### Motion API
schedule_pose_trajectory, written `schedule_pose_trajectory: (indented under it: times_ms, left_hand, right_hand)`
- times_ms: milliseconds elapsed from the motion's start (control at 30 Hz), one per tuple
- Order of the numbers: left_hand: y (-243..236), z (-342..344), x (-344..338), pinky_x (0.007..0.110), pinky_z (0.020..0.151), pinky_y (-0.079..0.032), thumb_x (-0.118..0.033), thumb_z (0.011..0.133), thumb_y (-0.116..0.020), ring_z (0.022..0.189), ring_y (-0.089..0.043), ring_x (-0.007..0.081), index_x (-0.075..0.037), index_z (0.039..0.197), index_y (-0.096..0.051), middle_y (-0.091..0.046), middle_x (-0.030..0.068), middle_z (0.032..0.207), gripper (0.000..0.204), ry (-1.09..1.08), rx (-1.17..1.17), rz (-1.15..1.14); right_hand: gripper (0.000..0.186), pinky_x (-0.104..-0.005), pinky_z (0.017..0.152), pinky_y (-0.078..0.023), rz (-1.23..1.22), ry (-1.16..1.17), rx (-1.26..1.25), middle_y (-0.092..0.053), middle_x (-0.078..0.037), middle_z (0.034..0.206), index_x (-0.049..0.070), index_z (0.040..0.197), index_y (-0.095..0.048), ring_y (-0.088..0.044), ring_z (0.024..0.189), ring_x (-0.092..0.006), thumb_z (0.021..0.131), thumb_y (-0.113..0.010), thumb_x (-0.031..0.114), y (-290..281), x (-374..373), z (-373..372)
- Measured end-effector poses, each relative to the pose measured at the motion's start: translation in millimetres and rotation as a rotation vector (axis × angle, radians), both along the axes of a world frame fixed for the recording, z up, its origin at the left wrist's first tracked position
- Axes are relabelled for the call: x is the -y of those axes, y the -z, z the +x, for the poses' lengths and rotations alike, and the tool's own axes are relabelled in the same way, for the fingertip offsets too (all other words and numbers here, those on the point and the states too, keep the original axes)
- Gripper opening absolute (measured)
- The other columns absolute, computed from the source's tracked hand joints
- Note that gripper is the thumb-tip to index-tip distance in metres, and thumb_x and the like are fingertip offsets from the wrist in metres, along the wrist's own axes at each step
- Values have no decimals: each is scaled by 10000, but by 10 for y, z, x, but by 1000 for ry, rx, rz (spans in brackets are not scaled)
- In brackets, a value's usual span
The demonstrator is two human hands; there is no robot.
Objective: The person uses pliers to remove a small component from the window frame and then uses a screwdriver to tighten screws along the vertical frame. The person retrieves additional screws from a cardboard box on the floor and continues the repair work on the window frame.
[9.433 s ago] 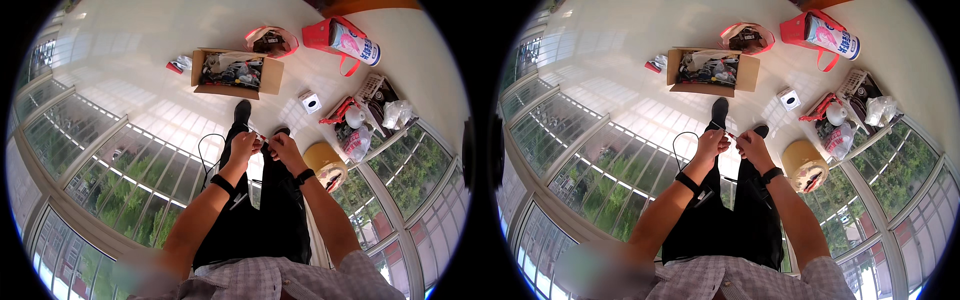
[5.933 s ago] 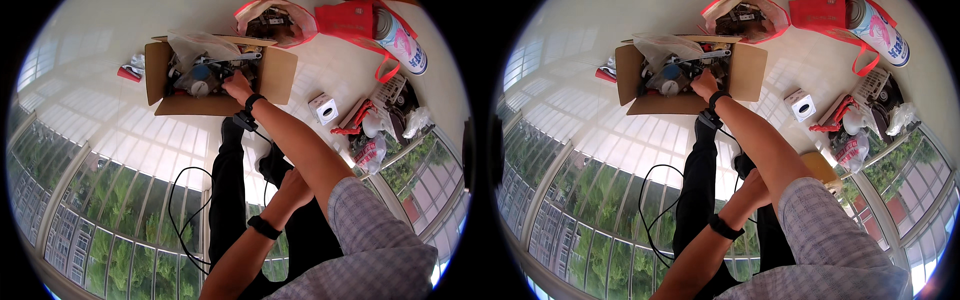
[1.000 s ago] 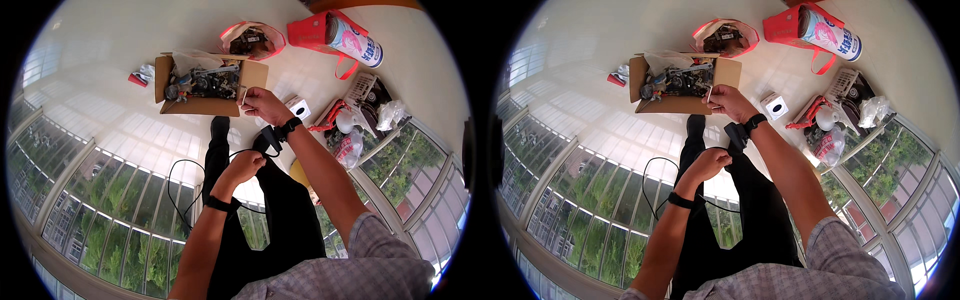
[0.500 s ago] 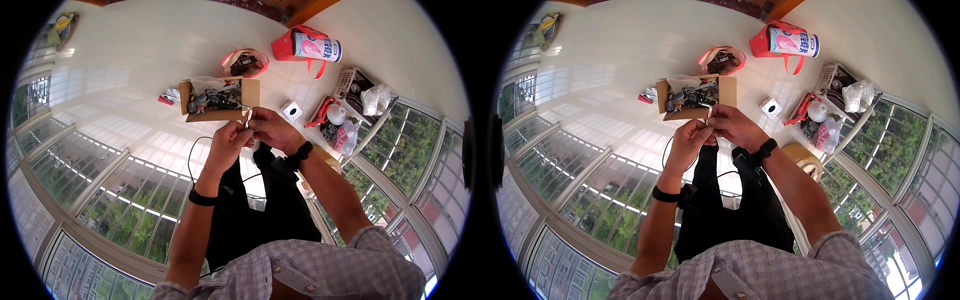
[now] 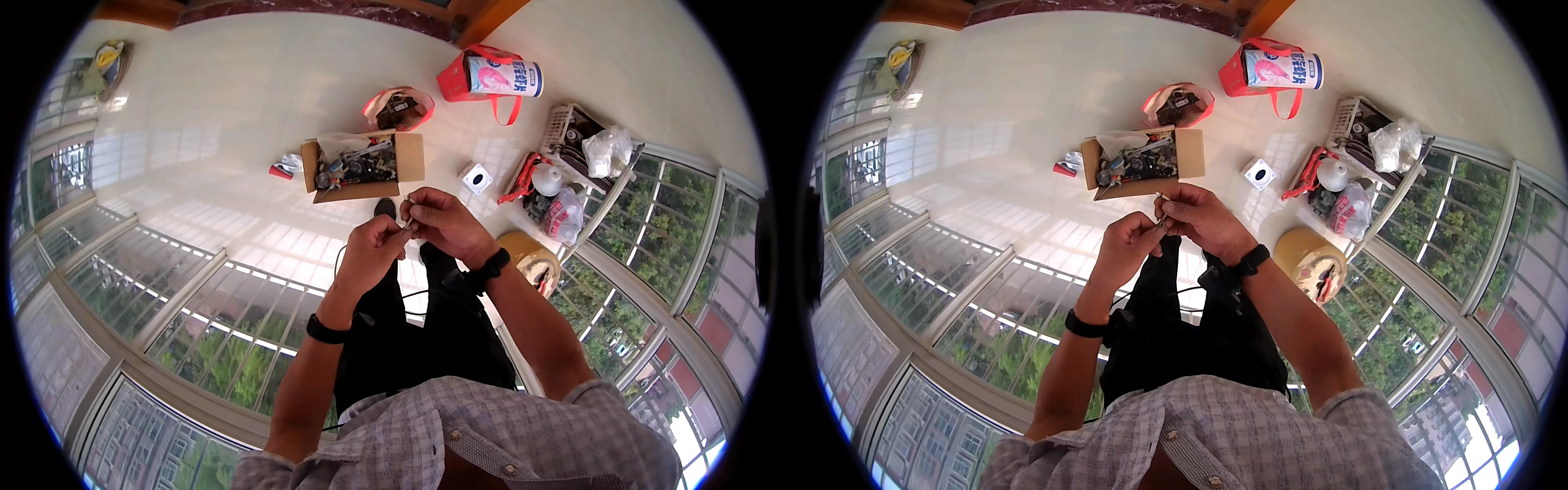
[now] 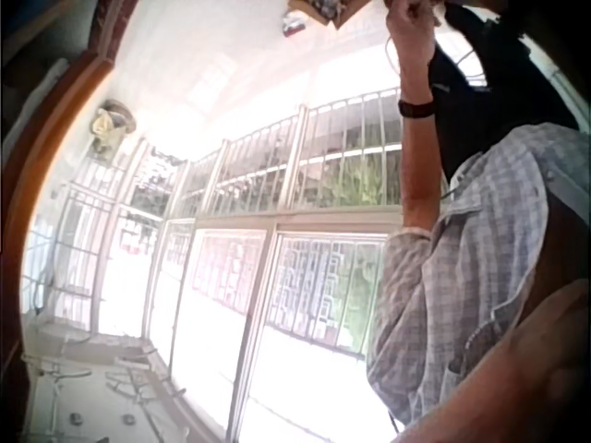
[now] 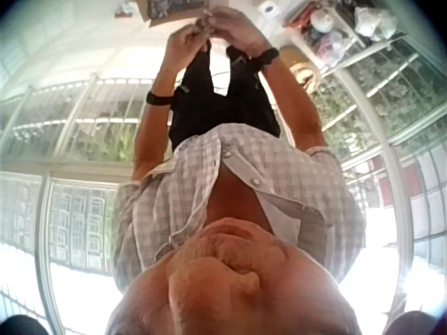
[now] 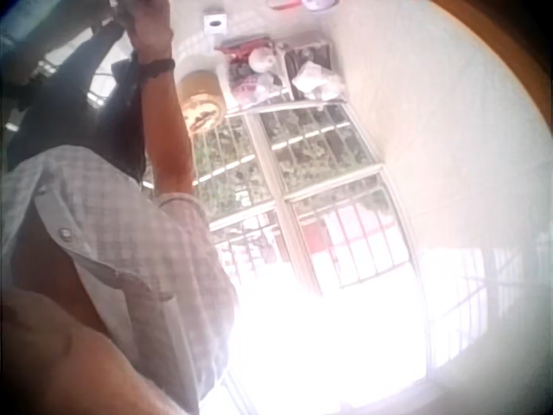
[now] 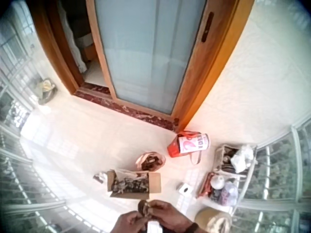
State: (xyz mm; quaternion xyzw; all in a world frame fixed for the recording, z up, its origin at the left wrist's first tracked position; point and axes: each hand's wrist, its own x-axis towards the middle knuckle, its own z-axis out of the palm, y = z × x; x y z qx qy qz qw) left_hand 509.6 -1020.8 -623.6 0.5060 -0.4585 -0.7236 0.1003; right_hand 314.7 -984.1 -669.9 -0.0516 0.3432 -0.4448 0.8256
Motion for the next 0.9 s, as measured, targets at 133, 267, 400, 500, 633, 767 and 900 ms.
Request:
schedule_pose_trajectory:
  times_ms: [133,267,400,500,633,767,900]
  left_hand:
    - [215,28,-209,226,616,-488,-103,974,-673,688,-660,92,4,872,-621,-671,40,732,157,-49,-29,30]
    - [241,50,-289,257,695,-553,-97,993,-628,722,-687,129,13,923,-626,-688,71,777,131,-181,-137,201]
    - [307,109,-368,307,779,-593,-99,1020,-578,777,-700,167,16,978,-619,-694,99,851,129,-296,-254,370]
    - [429,172,-442,335,824,-588,-134,1047,-549,816,-690,164,18,1044,-622,-688,81,862,169,-302,-295,438]
    - [511,195,-512,335,811,-579,-159,1059,-525,792,-671,155,2,1011,-601,-668,69,838,184,-291,-278,439]
    - [550,221,-550,341,794,-566,-172,1068,-502,742,-635,146,-24,953,-569,-627,48,802,199,-259,-275,457]
    - [540,269,-560,336,741,-573,-162,1053,-516,679,-571,115,-36,930,-568,-566,25,760,183,-264,-338,493]
  right_hand:
    - [135,-304,760,-534,51,-28,-88,-666,-46,1017,58,1121,-626,-643,835,-135,1004,-650,122,114,-116,2]
    - [115,-288,744,-542,90,-22,-99,-676,-45,1023,58,1110,-639,-647,802,-128,1011,-641,117,157,-176,-1]
    - [128,-268,744,-562,106,-45,-173,-681,-39,1004,50,1113,-657,-666,809,-120,1004,-647,118,143,-209,-6]
    - [173,-248,739,-568,108,-77,-287,-687,-24,941,37,1144,-671,-676,796,-104,992,-653,116,133,-221,8]
    - [217,-266,725,-573,59,-148,-536,-686,-27,901,34,1177,-670,-672,758,-105,963,-661,71,73,-241,44]
    - [213,-273,744,-572,-36,-271,-705,-649,-32,945,16,1166,-660,-674,796,-123,954,-665,38,82,-345,62]
    - [141,-278,740,-560,-311,-304,-912,-653,-60,984,7,1067,-674,-670,815,-136,933,-699,43,69,-470,95]
